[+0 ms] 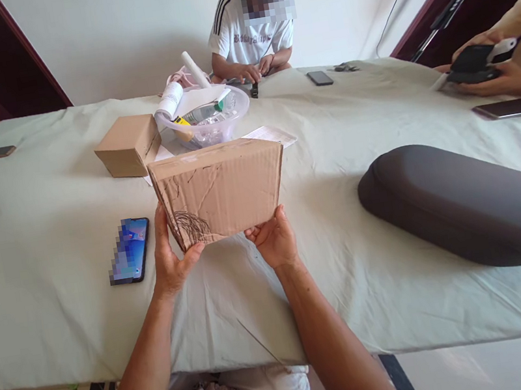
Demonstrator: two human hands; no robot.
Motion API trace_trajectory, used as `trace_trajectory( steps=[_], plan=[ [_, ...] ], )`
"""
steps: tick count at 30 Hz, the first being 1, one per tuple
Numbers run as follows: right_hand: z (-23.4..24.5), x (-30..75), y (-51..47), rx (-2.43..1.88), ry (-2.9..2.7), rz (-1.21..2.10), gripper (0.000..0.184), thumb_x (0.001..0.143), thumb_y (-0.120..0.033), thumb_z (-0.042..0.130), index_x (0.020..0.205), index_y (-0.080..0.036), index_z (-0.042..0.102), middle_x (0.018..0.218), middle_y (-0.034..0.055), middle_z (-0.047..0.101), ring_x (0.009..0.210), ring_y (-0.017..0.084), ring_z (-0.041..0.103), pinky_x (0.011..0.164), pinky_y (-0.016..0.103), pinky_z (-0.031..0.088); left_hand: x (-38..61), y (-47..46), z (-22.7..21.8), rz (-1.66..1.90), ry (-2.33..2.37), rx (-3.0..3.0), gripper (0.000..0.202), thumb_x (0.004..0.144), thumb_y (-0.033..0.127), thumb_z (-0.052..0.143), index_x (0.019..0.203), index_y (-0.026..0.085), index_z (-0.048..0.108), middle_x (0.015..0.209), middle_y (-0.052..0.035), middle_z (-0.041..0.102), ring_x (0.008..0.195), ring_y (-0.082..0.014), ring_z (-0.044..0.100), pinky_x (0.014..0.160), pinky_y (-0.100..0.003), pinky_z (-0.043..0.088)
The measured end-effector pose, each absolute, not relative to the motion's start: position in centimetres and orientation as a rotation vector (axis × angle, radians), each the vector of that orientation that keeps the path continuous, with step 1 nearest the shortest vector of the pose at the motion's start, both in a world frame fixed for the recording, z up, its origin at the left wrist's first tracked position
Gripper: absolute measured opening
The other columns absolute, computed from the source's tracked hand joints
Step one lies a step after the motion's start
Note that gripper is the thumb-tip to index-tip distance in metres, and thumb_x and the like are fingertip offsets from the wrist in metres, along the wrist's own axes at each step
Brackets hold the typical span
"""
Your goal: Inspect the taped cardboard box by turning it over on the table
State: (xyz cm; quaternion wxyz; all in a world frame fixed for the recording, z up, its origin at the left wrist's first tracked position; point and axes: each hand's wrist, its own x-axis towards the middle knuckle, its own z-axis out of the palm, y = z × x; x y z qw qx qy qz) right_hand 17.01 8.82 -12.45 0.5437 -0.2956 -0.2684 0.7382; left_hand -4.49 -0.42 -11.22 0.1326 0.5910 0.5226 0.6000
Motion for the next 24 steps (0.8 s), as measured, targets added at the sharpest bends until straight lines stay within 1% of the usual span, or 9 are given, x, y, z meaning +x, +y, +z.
trace_trajectory(
  steps=[2,4,7,10,14,17,19,21,24],
  plan=[
    [-12.5,16.9,8.7,-0.711,-0.668,1.751,0.049,0.083,-0.069,0.07,0.113,-0.032,0.066,0.096,-0.0018,0.079,0.058,0.012,0.067,0.052,0.025,0.058,-4.5,-0.5,-11.3,1.758,1.507,1.684,0.098,0.087,0.055,0.074,0.166,0.033,0.02,0.175,-0.0134,0.022,0.163,-0.0364,0.02,0.131,-0.06,0.023],
    [-12.5,16.7,8.6,-0.728,-0.711,1.734,0.052,0.081,-0.072,0.07,0.114,-0.033,0.066,0.099,-0.0016,0.079,0.057,0.012,0.066,0.053,0.026,0.058,-4.5,-0.5,-11.3,1.777,1.469,1.673,0.097,0.088,0.055,0.072,0.166,0.033,0.019,0.176,-0.0134,0.02,0.163,-0.0355,0.022,0.129,-0.057,0.029],
    [-12.4,16.6,8.4,-0.775,-0.798,1.704,0.055,0.079,-0.076,0.068,0.115,-0.034,0.065,0.101,-0.0007,0.079,0.059,0.014,0.067,0.056,0.03,0.058,-4.6,-0.5,-11.3,1.829,1.456,1.687,0.091,0.088,0.055,0.073,0.164,0.034,0.027,0.175,-0.0131,0.023,0.162,-0.0359,0.025,0.125,-0.054,0.038],
    [-12.6,16.4,8.4,-0.842,-0.858,1.7,0.061,0.077,-0.082,0.065,0.113,-0.033,0.065,0.093,0.0009,0.078,0.06,0.017,0.068,0.058,0.033,0.059,-4.7,-0.5,-11.3,1.901,1.482,1.662,0.086,0.088,0.056,0.072,0.161,0.031,0.035,0.172,-0.0142,0.03,0.16,-0.0362,0.029,0.123,-0.052,0.042],
    [-13.0,16.1,8.5,-0.921,-0.872,1.702,0.067,0.069,-0.087,0.068,0.105,-0.03,0.065,0.078,0.0004,0.075,0.058,0.018,0.067,0.057,0.032,0.057,-4.7,-0.4,-11.3,1.986,1.478,1.602,0.079,0.089,0.054,0.072,0.158,0.029,0.041,0.17,-0.0142,0.034,0.159,-0.0356,0.031,0.123,-0.049,0.043],
    [-13.1,15.9,8.5,-0.963,-0.866,1.665,0.067,0.066,-0.086,0.071,0.1,-0.028,0.067,0.075,-0.0004,0.074,0.057,0.016,0.064,0.055,0.03,0.055,-4.8,-0.5,-11.3,2.015,1.464,1.598,0.075,0.09,0.05,0.073,0.156,0.03,0.044,0.168,-0.0134,0.036,0.159,-0.0355,0.032,0.122,-0.049,0.044],
    [-13.1,15.9,8.5,-0.986,-0.864,1.634,0.067,0.064,-0.085,0.074,0.096,-0.027,0.067,0.074,-0.0014,0.072,0.055,0.014,0.062,0.054,0.028,0.053,-4.8,-0.5,-11.2,2.037,1.478,1.581,0.074,0.09,0.05,0.072,0.155,0.03,0.045,0.167,-0.0132,0.037,0.158,-0.0355,0.033,0.122,-0.05,0.044],
    [-13.1,15.8,8.4,-1.008,-0.89,1.607,0.063,0.063,-0.082,0.077,0.092,-0.026,0.067,0.074,-0.0025,0.071,0.055,0.012,0.061,0.052,0.026,0.051,-5.0,-0.7,-11.1,2.07,1.516,1.544,0.075,0.089,0.054,0.072,0.155,0.03,0.045,0.166,-0.0132,0.038,0.158,-0.0358,0.033,0.122,-0.05,0.043],
    [-13.1,15.7,8.2,-1.035,-0.962,1.587,0.057,0.067,-0.076,0.079,0.09,-0.025,0.067,0.075,-0.0032,0.07,0.055,0.01,0.06,0.051,0.024,0.048,-5.2,-0.8,-10.9,2.117,1.577,1.552,0.076,0.088,0.059,0.071,0.153,0.03,0.046,0.165,-0.0132,0.038,0.158,-0.0364,0.033,0.123,-0.051,0.041]
  ],
)
